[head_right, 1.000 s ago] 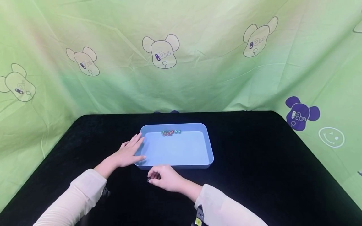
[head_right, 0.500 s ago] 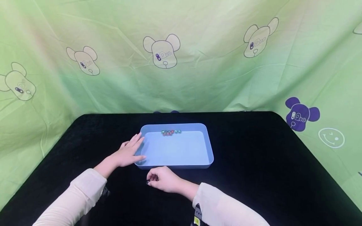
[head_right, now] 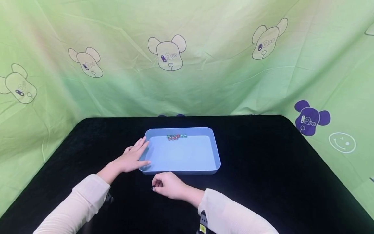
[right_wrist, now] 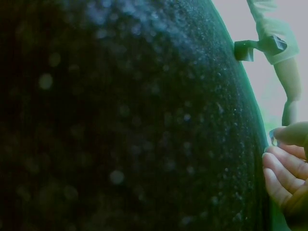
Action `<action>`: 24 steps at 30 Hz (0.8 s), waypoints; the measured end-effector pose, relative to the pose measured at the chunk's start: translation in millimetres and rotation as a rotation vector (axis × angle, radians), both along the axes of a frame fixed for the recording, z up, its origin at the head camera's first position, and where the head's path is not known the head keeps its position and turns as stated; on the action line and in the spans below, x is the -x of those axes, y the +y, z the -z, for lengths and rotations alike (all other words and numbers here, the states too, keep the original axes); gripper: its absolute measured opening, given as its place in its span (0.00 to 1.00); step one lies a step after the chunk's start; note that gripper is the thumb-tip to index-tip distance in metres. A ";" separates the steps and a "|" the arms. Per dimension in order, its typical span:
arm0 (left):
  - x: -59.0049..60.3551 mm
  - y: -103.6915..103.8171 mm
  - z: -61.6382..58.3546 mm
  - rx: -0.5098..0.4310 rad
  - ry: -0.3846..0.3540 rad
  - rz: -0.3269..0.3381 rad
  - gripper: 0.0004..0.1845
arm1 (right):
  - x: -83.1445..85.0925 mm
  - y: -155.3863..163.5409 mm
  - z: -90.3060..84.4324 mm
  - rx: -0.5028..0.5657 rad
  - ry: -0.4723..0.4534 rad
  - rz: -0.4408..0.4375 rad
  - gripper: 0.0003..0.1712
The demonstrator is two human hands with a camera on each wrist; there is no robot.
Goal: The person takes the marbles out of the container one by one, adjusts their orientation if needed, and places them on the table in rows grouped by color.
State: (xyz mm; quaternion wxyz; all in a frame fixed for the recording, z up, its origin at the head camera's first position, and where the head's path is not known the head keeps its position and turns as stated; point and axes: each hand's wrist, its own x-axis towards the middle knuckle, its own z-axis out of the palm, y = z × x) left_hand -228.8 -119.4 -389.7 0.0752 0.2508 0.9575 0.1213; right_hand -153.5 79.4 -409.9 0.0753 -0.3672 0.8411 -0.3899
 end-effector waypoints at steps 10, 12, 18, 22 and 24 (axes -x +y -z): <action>-0.7 -0.1 -0.9 -0.004 0.003 0.005 0.43 | 0.6 -0.4 -0.9 -0.045 0.048 -0.022 0.03; -0.2 -0.2 -0.9 -0.005 0.002 0.008 0.43 | 0.5 -0.6 -1.7 -0.052 0.053 -0.027 0.03; 0.4 -0.6 -0.4 -0.007 0.001 0.015 0.43 | 0.2 -1.9 -4.1 -0.074 0.064 -0.036 0.03; -0.3 -0.3 -0.5 -0.012 0.000 0.014 0.43 | 0.3 -2.5 -4.3 -0.092 0.070 -0.034 0.03; -0.7 0.0 -0.7 -0.013 -0.001 0.012 0.43 | 0.2 -2.6 -4.4 -0.098 0.071 -0.033 0.03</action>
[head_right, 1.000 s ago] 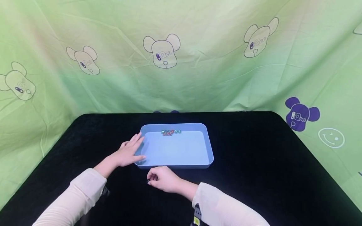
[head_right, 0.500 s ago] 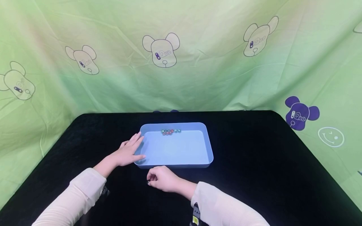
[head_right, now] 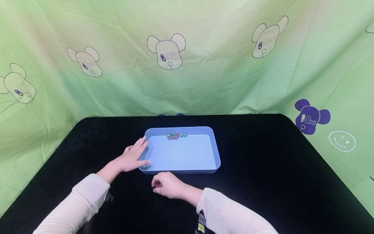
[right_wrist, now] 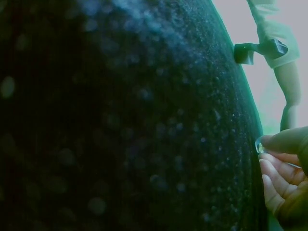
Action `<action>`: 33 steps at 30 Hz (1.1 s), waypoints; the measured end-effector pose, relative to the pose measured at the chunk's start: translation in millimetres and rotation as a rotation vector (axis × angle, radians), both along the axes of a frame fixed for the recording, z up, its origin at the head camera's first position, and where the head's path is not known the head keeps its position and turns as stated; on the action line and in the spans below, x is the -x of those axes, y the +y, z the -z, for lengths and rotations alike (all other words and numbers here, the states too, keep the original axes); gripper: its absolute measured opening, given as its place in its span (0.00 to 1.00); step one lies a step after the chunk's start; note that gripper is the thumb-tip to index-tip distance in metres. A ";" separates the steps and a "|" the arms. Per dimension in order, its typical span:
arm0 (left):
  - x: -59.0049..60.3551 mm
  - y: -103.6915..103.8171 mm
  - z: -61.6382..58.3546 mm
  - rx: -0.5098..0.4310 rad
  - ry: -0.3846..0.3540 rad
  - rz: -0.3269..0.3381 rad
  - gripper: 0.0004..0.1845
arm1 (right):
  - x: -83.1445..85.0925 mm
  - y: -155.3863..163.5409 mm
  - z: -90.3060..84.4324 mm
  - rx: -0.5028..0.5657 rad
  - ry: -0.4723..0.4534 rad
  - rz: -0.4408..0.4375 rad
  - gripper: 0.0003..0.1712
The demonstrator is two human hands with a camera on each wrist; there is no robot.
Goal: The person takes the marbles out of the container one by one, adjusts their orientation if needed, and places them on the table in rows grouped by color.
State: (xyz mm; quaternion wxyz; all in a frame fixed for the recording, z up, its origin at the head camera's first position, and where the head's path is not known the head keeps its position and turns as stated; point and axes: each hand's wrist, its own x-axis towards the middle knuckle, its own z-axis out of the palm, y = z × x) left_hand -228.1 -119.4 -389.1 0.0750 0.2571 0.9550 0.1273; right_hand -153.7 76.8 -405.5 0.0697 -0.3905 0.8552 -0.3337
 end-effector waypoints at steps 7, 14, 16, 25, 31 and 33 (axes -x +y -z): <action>-0.1 0.0 -0.7 0.014 0.001 -0.002 0.43 | -0.2 -0.1 -0.7 -0.003 -0.004 0.009 0.03; -0.3 0.1 0.7 0.010 0.001 -0.007 0.43 | -0.5 1.2 -0.3 -0.006 -0.026 0.006 0.04; -0.1 0.3 0.9 0.011 -0.002 -0.008 0.43 | -0.4 2.2 -0.2 -0.002 -0.034 0.004 0.04; 1.3 1.0 -0.3 0.010 -0.009 -0.008 0.43 | 1.1 5.1 -2.6 0.022 -0.079 -0.020 0.05; 1.7 0.5 0.4 0.010 -0.008 -0.009 0.43 | 2.2 7.1 -4.2 0.030 -0.097 -0.027 0.05; 1.6 0.3 0.6 0.009 -0.011 -0.010 0.43 | 2.5 8.1 -4.1 0.029 -0.101 -0.022 0.06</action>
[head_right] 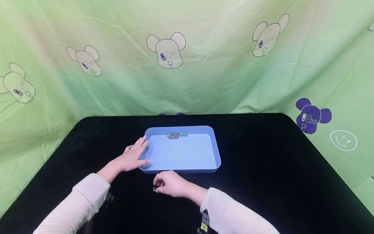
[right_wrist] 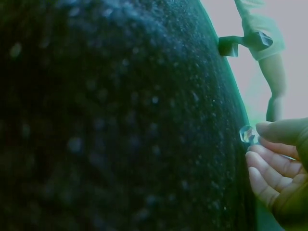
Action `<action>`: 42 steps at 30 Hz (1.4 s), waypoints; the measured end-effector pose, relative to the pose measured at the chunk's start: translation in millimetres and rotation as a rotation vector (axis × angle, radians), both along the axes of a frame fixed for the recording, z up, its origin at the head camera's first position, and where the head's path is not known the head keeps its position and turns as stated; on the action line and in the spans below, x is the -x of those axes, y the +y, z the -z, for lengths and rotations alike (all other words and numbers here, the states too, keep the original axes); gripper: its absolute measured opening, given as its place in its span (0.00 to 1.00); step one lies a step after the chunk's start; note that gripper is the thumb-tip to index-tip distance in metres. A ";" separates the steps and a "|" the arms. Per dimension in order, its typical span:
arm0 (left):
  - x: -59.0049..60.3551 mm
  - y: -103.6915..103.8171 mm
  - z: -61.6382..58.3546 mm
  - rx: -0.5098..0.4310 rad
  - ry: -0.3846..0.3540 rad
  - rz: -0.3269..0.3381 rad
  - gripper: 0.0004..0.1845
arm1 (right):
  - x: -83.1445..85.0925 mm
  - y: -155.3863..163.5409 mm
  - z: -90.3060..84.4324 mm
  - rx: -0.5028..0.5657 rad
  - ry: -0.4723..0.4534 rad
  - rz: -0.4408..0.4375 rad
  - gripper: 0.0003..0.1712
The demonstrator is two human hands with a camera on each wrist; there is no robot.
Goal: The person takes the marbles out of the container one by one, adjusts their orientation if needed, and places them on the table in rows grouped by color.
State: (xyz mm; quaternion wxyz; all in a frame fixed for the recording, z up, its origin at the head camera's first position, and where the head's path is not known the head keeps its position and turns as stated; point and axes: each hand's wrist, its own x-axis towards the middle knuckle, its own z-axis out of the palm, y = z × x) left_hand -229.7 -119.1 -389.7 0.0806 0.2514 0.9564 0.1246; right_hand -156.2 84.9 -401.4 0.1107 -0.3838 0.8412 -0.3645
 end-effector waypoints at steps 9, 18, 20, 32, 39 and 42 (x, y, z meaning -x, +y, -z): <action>-0.1 0.0 1.0 0.001 -0.010 -0.007 0.43 | -1.9 3.8 -1.9 0.003 -0.019 0.019 0.06; 0.1 0.2 1.0 0.002 -0.004 0.002 0.43 | -3.3 7.9 -9.4 0.031 -0.017 0.019 0.06; 0.7 0.3 1.0 0.004 0.001 0.002 0.43 | -3.5 8.6 -10.4 0.037 -0.019 0.024 0.06; 0.6 -0.4 3.5 -0.005 0.005 0.005 0.43 | -4.7 13.3 -13.5 0.073 -0.024 0.048 0.06; 0.6 0.0 2.1 -0.004 0.001 0.002 0.43 | -3.5 16.0 -15.5 0.108 -0.007 0.056 0.06; 0.6 -0.1 1.9 -0.001 -0.002 -0.002 0.43 | -2.8 17.9 -15.5 0.122 -0.021 0.061 0.06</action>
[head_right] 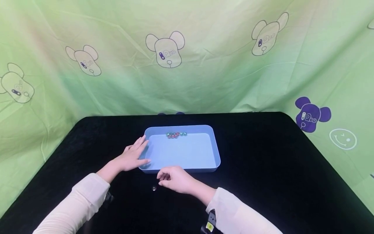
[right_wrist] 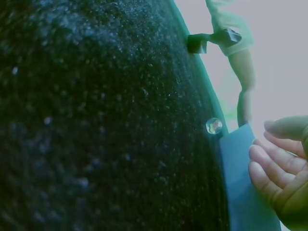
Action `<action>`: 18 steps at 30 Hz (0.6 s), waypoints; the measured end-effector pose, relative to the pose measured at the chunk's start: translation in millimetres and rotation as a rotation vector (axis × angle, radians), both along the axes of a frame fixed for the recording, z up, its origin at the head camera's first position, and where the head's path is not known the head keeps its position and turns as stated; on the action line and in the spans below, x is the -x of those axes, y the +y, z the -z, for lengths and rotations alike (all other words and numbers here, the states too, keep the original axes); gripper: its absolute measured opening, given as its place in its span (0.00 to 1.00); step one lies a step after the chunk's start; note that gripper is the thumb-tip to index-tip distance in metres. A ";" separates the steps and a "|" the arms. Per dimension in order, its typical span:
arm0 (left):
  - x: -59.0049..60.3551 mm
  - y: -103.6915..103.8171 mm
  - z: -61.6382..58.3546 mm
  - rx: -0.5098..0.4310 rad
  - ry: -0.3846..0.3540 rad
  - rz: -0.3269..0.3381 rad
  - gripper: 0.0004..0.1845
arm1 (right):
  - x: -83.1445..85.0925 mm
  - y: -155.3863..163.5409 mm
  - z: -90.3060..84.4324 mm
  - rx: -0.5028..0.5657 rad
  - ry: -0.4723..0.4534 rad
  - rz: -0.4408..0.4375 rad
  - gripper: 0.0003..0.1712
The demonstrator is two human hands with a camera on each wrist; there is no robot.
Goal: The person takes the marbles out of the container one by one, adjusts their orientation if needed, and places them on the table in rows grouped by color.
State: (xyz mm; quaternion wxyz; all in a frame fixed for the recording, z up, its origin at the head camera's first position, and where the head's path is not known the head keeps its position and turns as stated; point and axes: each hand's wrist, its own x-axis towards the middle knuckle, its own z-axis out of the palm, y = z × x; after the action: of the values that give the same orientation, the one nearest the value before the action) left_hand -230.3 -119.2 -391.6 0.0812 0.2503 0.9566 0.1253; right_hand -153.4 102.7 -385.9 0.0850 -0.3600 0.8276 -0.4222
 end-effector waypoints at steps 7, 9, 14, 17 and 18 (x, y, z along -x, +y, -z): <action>1.0 -0.1 0.9 -0.001 0.007 0.001 0.43 | 1.7 5.0 -1.5 0.032 -0.047 0.011 0.06; 1.2 0.1 1.0 0.000 0.007 -0.002 0.43 | 2.1 6.3 -2.5 0.038 -0.053 0.014 0.06; 1.0 0.7 0.8 0.003 0.000 -0.008 0.43 | 2.2 9.1 -5.8 0.051 -0.064 0.038 0.07; 0.8 0.8 0.8 0.004 -0.002 -0.008 0.43 | 2.4 10.5 -7.5 0.065 -0.054 0.044 0.07; 0.8 0.9 0.8 0.005 -0.001 -0.008 0.43 | 2.7 10.9 -7.8 0.068 -0.054 0.047 0.07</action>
State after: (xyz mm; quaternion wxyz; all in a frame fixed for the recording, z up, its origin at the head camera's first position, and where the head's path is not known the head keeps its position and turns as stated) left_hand -231.0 -118.4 -392.4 0.0817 0.2462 0.9579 0.1233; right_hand -156.1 113.6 -378.1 0.0852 -0.3317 0.8184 -0.4614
